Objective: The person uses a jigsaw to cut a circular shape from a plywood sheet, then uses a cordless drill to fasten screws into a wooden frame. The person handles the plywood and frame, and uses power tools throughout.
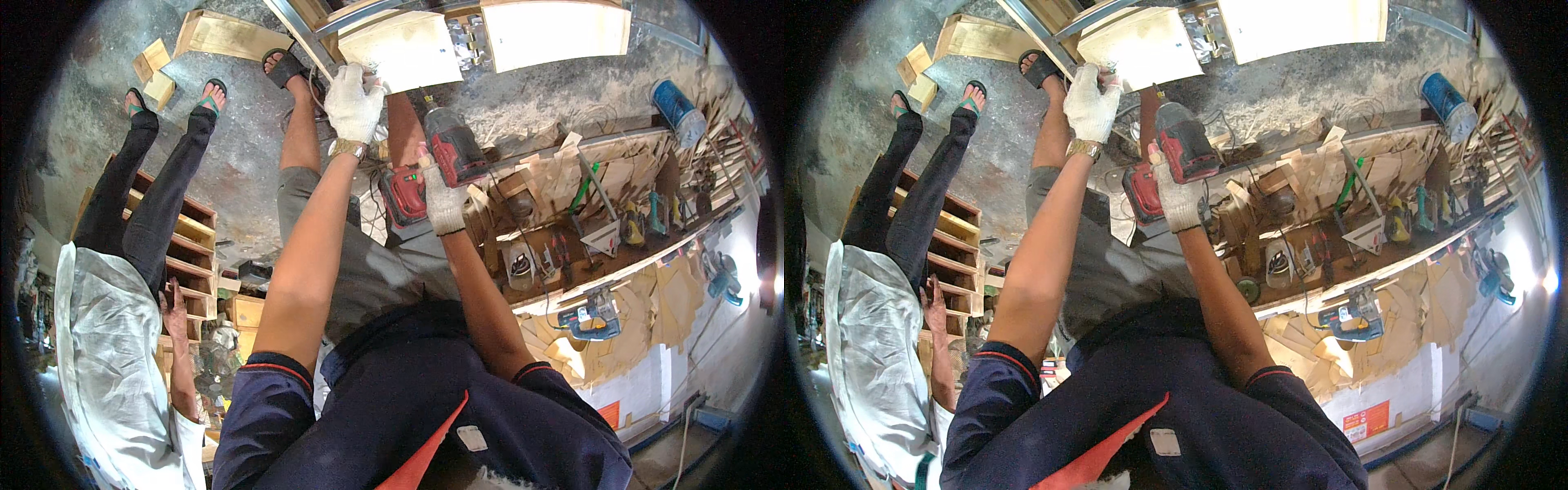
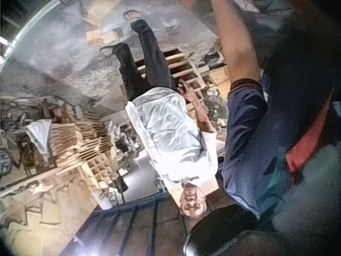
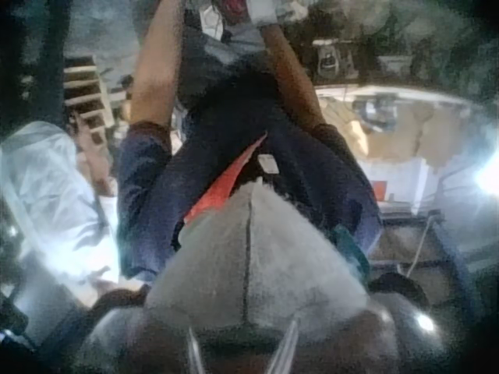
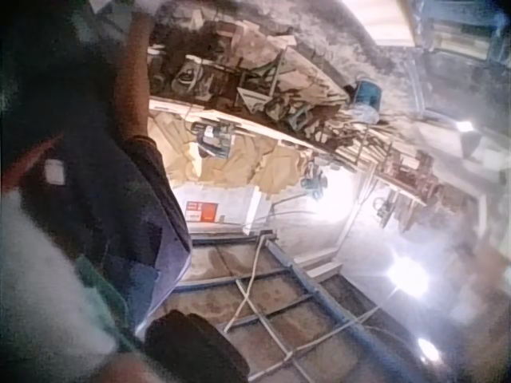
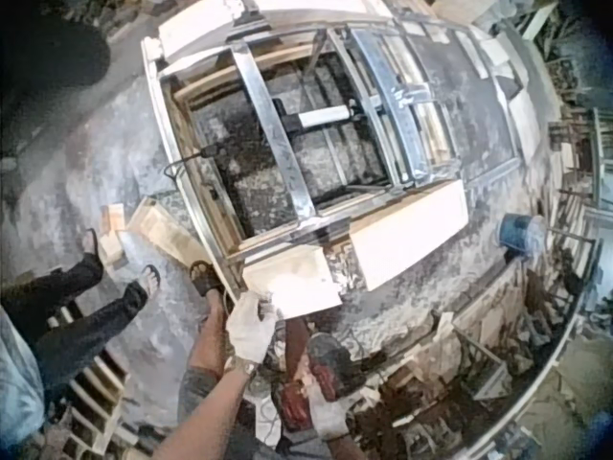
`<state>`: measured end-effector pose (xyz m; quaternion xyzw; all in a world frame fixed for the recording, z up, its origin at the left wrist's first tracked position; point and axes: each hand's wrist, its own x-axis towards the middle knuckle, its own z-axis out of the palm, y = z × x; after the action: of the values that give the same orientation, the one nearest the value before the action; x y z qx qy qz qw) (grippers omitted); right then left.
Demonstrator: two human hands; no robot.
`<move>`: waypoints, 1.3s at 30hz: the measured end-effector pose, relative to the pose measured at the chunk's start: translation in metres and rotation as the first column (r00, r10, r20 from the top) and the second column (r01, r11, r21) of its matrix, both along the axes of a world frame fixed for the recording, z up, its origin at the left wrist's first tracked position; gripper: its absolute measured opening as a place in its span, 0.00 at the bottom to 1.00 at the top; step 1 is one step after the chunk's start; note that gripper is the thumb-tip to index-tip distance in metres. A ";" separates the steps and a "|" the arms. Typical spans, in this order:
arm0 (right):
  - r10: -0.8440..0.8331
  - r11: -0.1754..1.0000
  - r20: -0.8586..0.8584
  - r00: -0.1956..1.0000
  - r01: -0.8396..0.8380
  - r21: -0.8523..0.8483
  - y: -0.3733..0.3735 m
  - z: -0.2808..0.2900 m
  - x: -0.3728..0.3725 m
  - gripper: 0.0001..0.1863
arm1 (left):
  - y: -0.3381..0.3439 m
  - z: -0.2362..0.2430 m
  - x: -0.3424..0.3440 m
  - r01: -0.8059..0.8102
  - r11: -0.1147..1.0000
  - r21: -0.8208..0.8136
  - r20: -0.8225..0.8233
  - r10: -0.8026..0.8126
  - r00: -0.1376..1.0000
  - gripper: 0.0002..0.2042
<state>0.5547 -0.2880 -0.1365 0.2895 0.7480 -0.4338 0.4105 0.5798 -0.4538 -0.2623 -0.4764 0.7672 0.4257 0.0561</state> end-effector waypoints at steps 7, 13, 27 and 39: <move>0.105 0.992 0.014 0.994 -0.105 0.070 0.001 0.003 -0.003 0.13 | 0.002 -0.004 -0.005 0.153 0.984 -0.088 0.055 -0.149 0.987 0.10; 0.004 0.999 0.012 1.000 -0.003 -0.036 0.006 -0.001 0.000 0.15 | 0.013 0.004 0.000 -0.084 0.996 0.018 -0.123 0.086 0.989 0.11; 0.067 0.997 0.049 0.997 -0.068 0.032 -0.002 0.006 -0.003 0.13 | 0.024 0.006 0.015 -0.423 0.899 0.116 -0.025 0.428 0.903 0.07; -0.128 0.985 -0.016 0.992 0.125 -0.121 0.020 -0.018 0.006 0.12 | 0.028 0.020 0.087 -0.381 0.924 0.009 0.260 0.366 0.893 0.07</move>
<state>0.5608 -0.2682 -0.1547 0.3061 0.7057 -0.5063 0.3897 0.6665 -0.4260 -0.2426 -0.6636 0.6348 0.3866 0.0850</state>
